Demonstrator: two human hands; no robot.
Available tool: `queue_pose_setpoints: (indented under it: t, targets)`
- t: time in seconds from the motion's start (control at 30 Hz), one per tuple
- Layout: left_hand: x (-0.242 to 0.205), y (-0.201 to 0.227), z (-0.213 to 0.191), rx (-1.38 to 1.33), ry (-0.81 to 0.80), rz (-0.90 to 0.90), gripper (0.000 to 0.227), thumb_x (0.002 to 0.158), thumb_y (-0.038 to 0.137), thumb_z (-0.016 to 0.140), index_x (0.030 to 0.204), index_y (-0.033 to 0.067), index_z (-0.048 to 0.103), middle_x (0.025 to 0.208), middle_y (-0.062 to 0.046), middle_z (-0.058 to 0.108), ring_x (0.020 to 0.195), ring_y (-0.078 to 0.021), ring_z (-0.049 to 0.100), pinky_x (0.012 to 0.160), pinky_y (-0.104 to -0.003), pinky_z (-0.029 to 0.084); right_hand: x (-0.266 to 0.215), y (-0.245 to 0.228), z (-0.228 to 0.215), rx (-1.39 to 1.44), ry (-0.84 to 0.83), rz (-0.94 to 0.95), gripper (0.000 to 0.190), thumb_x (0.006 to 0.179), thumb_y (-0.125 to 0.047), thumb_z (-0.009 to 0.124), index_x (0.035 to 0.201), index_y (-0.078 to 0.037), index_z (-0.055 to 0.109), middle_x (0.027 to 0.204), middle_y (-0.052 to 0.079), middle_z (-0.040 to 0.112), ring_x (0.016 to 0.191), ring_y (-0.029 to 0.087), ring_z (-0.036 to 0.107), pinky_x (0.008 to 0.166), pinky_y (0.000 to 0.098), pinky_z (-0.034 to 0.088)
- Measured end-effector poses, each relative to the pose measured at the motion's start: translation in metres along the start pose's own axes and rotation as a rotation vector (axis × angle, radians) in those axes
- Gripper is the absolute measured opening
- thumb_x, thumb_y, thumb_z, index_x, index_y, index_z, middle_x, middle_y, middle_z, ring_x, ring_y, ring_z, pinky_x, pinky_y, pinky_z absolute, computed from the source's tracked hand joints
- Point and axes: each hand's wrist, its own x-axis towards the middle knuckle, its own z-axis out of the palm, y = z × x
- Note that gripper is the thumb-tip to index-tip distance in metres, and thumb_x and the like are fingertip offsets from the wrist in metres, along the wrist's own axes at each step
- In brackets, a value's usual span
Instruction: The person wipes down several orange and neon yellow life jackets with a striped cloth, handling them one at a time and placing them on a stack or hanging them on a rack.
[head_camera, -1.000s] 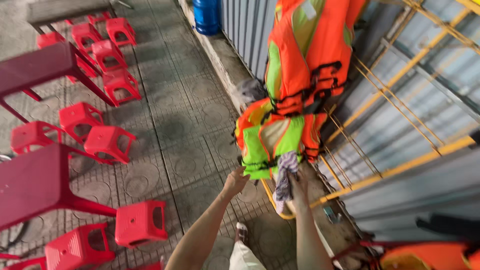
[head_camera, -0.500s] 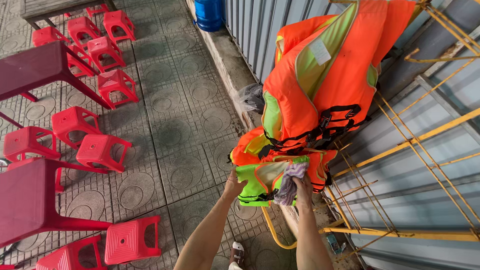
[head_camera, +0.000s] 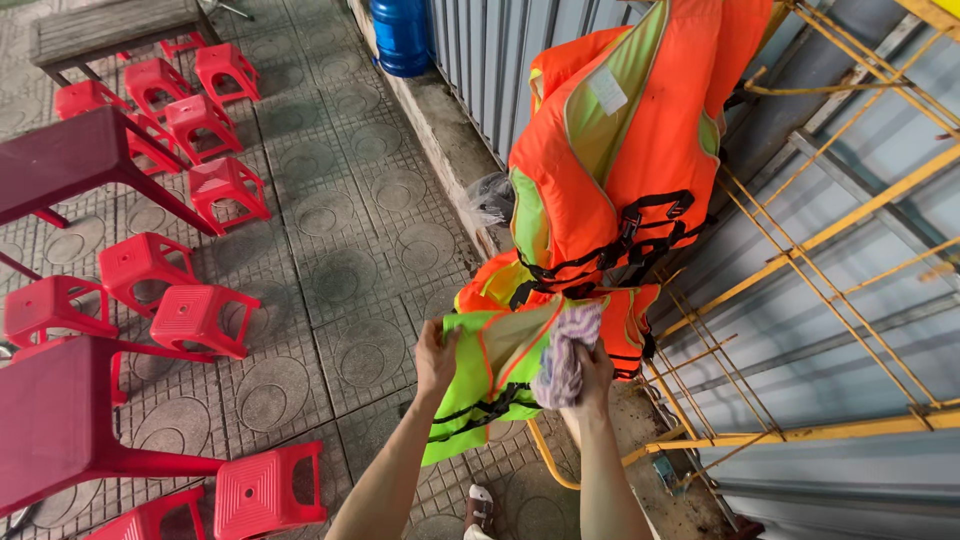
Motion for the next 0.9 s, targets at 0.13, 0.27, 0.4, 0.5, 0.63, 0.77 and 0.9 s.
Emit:
queue_pose_setpoints:
  t: [0.13,0.27,0.4,0.5,0.63,0.77,0.9]
  targets:
    - [0.022,0.055,-0.014,0.133,0.05,0.121,0.023,0.099,0.021,0.069,0.103,0.0005,0.059,0.083,-0.007,0.063,0.072,-0.0131,0.053,0.068,-0.031,0.048,0.016,-0.017,0.03,-0.045,-0.072,-0.08,0.026,0.098,-0.006,0.065,0.122,0.003,0.066,0.104,0.007,0.072,0.088,0.014,0.068,0.077,0.0289,0.056]
    - [0.011,0.111,-0.059,0.162,0.21,0.197,0.03,0.101,0.027,0.068,0.097,-0.0009,0.059,0.075,-0.008,0.056,0.068,-0.0143,0.046,0.062,-0.034,0.045,-0.036,-0.049,0.055,0.077,-0.25,-0.061,0.03,0.096,-0.004,0.064,0.126,0.0,0.069,0.106,0.003,0.072,0.089,0.011,0.067,0.078,0.0279,0.055]
    - [-0.057,0.156,-0.129,0.016,0.217,0.273,0.026,0.103,0.027,0.064,0.098,0.0018,0.061,0.076,-0.001,0.059,0.068,-0.0079,0.049,0.061,-0.028,0.045,-0.143,-0.072,0.056,-0.02,-0.256,-0.078,0.033,0.094,-0.003,0.063,0.127,-0.003,0.068,0.103,0.004,0.074,0.089,0.011,0.069,0.079,0.027,0.055]
    - [-0.115,0.183,-0.167,-0.147,0.135,0.237,0.027,0.106,0.026,0.064,0.094,0.0023,0.061,0.077,0.001,0.056,0.067,-0.0046,0.043,0.056,-0.025,0.039,-0.223,-0.088,0.046,-0.099,-0.27,-0.251,0.02,0.102,-0.001,0.066,0.119,0.006,0.073,0.102,0.009,0.074,0.086,0.015,0.067,0.077,0.0309,0.054]
    - [-0.195,0.21,-0.203,-0.341,0.01,0.196,0.023,0.105,0.024,0.064,0.095,0.0033,0.063,0.079,0.004,0.061,0.067,-0.0015,0.049,0.058,-0.021,0.043,-0.343,-0.119,0.021,-0.118,-0.201,-0.23,0.03,0.093,0.001,0.066,0.122,0.001,0.07,0.108,0.005,0.073,0.094,0.012,0.068,0.084,0.0286,0.055]
    - [-0.264,0.226,-0.212,-0.599,-0.195,0.124,0.02,0.106,0.022,0.064,0.097,0.0042,0.065,0.084,0.004,0.065,0.071,-0.002,0.054,0.064,-0.021,0.046,-0.455,-0.158,-0.015,-0.289,-0.24,-0.404,0.027,0.098,0.0,0.066,0.124,0.002,0.068,0.121,0.004,0.068,0.106,0.013,0.064,0.094,0.0284,0.052]
    - [-0.31,0.245,-0.192,-0.588,-0.374,0.09,0.021,0.108,0.021,0.064,0.098,0.0034,0.066,0.084,0.003,0.064,0.07,-0.0021,0.052,0.062,-0.021,0.044,-0.571,-0.216,-0.042,-0.294,-0.06,-0.356,0.026,0.094,0.0,0.066,0.12,0.004,0.069,0.127,0.006,0.068,0.11,0.016,0.066,0.093,0.0316,0.054]
